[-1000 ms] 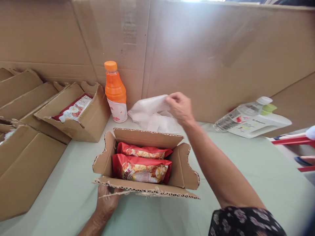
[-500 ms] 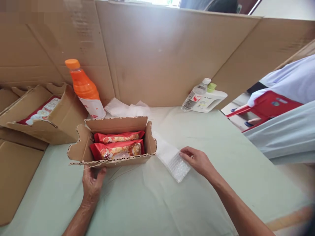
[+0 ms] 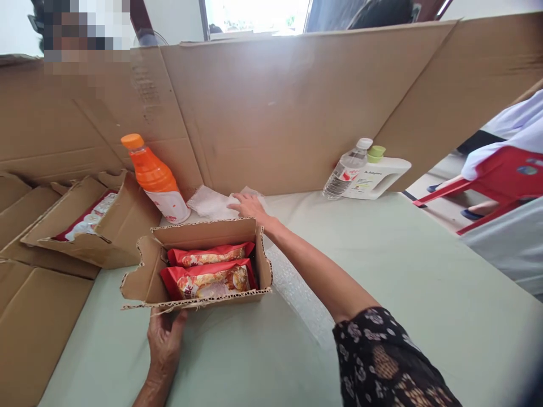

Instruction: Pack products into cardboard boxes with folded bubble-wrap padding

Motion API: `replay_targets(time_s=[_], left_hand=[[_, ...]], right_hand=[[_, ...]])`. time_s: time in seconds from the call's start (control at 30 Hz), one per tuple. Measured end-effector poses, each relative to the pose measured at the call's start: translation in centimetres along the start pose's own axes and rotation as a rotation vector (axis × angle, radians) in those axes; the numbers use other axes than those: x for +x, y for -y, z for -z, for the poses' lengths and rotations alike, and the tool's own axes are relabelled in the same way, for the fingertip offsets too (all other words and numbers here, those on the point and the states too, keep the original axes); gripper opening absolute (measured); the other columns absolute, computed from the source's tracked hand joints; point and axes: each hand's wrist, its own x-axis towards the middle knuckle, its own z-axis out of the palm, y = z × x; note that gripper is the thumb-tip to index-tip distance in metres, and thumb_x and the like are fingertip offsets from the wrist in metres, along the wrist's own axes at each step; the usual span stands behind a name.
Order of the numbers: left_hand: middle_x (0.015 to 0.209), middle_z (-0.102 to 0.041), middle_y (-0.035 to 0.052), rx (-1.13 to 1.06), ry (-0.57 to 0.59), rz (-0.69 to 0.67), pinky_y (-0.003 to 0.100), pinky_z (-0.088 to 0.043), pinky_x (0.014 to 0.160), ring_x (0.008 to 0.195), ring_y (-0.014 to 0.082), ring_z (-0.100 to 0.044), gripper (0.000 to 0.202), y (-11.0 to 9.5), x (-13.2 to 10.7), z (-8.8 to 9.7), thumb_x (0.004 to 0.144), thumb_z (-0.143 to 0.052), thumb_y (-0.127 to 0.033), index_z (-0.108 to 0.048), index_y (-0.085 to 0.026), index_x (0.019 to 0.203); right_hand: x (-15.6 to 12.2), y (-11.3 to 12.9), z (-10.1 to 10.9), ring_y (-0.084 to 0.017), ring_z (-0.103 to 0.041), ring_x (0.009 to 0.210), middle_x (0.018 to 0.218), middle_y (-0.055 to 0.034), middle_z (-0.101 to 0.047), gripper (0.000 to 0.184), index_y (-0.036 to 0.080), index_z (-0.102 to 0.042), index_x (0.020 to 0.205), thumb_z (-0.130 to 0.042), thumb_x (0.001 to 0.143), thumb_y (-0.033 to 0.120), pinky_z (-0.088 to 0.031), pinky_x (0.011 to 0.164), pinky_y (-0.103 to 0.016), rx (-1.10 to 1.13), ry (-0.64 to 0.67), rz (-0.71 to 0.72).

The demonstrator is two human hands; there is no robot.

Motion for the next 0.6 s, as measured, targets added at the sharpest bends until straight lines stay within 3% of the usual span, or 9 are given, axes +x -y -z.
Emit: replay_targets(time_s=[0.1,0.2,0.27,0.4,0.47,0.53,0.6], left_hand=[[0.086,-0.067,0.0047,-0.006,0.006,0.037,0.035,-0.059,0.077,0.08,0.0236,-0.067,0.042,0.2,-0.3,-0.1,0.074,-0.078,-0.05,-0.062,-0.02,0.097],[0.092,-0.07,0.0064,-0.04,0.014,0.063,0.035,-0.059,0.079,0.086,0.0249,-0.069,0.045,0.4,-0.6,-0.1,0.075,-0.078,-0.05,-0.063,-0.019,0.104],[0.095,-0.071,0.0075,-0.049,0.029,0.069,0.035,-0.059,0.081,0.092,0.0264,-0.069,0.05,0.5,-0.5,-0.1,0.075,-0.079,-0.051,-0.064,-0.018,0.11],[0.09,-0.071,0.0076,-0.039,0.045,0.068,0.037,-0.06,0.079,0.09,0.0282,-0.071,0.058,0.7,-0.3,-0.2,0.073,-0.079,-0.055,-0.065,-0.017,0.114],[0.085,-0.07,0.0068,-0.043,0.032,0.068,0.037,-0.061,0.076,0.087,0.0281,-0.071,0.056,0.7,-0.4,-0.2,0.072,-0.079,-0.057,-0.065,-0.017,0.109],[0.081,-0.068,0.0054,-0.043,0.013,0.077,0.036,-0.061,0.073,0.083,0.0275,-0.071,0.052,0.9,-0.5,-0.1,0.071,-0.08,-0.058,-0.064,-0.018,0.099],[0.077,-0.067,0.0042,-0.033,-0.001,0.086,0.036,-0.06,0.07,0.078,0.0263,-0.07,0.048,1.4,-0.5,0.1,0.07,-0.08,-0.058,-0.062,-0.02,0.092]], right_hand=[[2.8,-0.1,-0.1,-0.026,-0.057,0.128,0.132,-0.0052,-0.07,0.02,0.024,-0.079,0.097,-0.062,0.09,0.016,-0.041,0.106,-0.042,0.029,-0.034,-0.043],[3.5,-1.1,0.9,-0.022,-0.061,0.121,0.129,-0.0049,-0.071,0.031,0.024,-0.073,0.117,-0.047,0.1,0.022,-0.043,0.104,-0.038,0.053,-0.124,-0.14],[3.6,-1.7,1.4,-0.022,-0.064,0.116,0.125,-0.0064,-0.072,0.032,0.023,-0.071,0.122,-0.049,0.099,0.024,-0.046,0.098,-0.036,0.066,-0.146,-0.204],[4.4,-1.9,0.0,-0.027,-0.069,0.101,0.102,-0.011,-0.077,0.017,0.02,-0.077,0.097,-0.068,0.087,0.03,-0.049,0.087,-0.036,0.103,-0.122,-0.291],[5.0,-1.4,-1.5,-0.026,-0.069,0.095,0.087,-0.01,-0.077,0.006,0.019,-0.075,0.08,-0.074,0.079,0.025,-0.048,0.087,-0.036,0.138,-0.128,-0.301],[5.5,-1.0,-2.5,-0.024,-0.068,0.094,0.083,-0.0076,-0.075,0.005,0.019,-0.072,0.072,-0.074,0.077,0.02,-0.047,0.09,-0.035,0.191,-0.173,-0.289],[5.7,-0.9,-2.6,-0.021,-0.066,0.093,0.088,-0.0062,-0.075,0.008,0.019,-0.071,0.076,-0.067,0.082,0.023,-0.046,0.091,-0.034,0.264,-0.252,-0.27]])
